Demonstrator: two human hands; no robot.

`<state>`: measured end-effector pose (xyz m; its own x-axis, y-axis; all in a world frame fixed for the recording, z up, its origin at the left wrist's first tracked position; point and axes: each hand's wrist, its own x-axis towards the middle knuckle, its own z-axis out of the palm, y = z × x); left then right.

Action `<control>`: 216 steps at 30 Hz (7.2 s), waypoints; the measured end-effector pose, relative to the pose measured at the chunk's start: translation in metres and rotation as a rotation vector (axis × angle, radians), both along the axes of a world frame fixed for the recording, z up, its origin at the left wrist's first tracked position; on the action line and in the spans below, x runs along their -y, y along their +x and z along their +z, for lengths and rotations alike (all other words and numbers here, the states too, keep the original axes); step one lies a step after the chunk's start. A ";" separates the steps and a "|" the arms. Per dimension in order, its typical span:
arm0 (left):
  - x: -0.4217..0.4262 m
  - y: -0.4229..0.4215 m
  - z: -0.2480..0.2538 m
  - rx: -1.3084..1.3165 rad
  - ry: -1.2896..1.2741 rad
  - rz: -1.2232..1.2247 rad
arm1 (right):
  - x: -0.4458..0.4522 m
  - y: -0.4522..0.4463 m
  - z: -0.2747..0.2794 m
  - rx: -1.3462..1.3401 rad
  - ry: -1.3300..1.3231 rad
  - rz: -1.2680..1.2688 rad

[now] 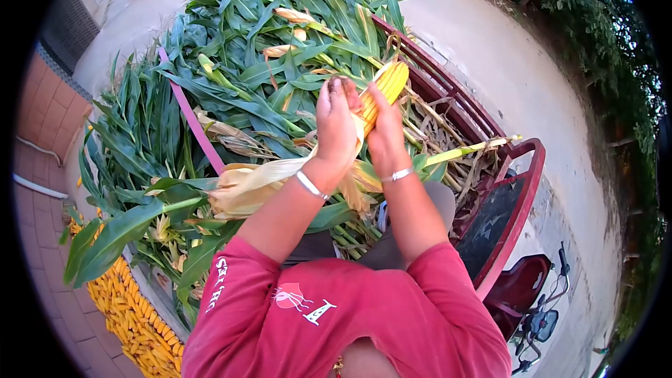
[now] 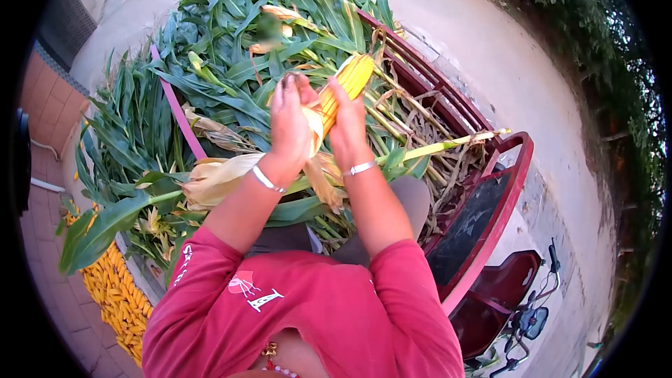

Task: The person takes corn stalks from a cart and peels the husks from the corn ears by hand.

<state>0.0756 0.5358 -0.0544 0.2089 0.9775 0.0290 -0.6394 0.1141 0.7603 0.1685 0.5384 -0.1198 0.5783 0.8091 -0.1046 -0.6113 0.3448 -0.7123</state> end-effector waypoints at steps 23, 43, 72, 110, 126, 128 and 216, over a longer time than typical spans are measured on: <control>-0.010 -0.062 0.022 -1.054 1.161 0.119 | 0.034 0.034 0.108 0.594 0.335 -0.464; -0.057 -0.057 0.018 -0.957 0.837 -0.032 | 0.057 0.048 0.124 1.072 0.135 -0.525; -0.047 -0.101 0.025 -1.480 1.301 -0.385 | 0.063 0.042 0.067 1.263 -0.143 0.693; -0.033 -0.039 0.032 0.122 0.099 -0.277 | 0.098 -0.035 0.012 0.023 0.069 0.808; -0.061 -0.067 0.045 -0.146 0.792 -0.510 | 0.115 -0.031 0.015 -0.034 -0.029 0.969; -0.056 -0.069 0.043 0.030 0.513 -0.632 | 0.117 -0.034 0.019 -0.041 -0.035 0.972; -0.149 -0.059 -0.013 0.310 -0.418 -0.080 | 0.050 -0.125 -0.031 -0.048 0.059 0.545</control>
<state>0.0163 0.6846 -0.0673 0.3269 0.9002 -0.2877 -0.8043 0.4248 0.4156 0.0435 0.4889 -0.1511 0.0694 0.9954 -0.0654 -0.7437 0.0079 -0.6684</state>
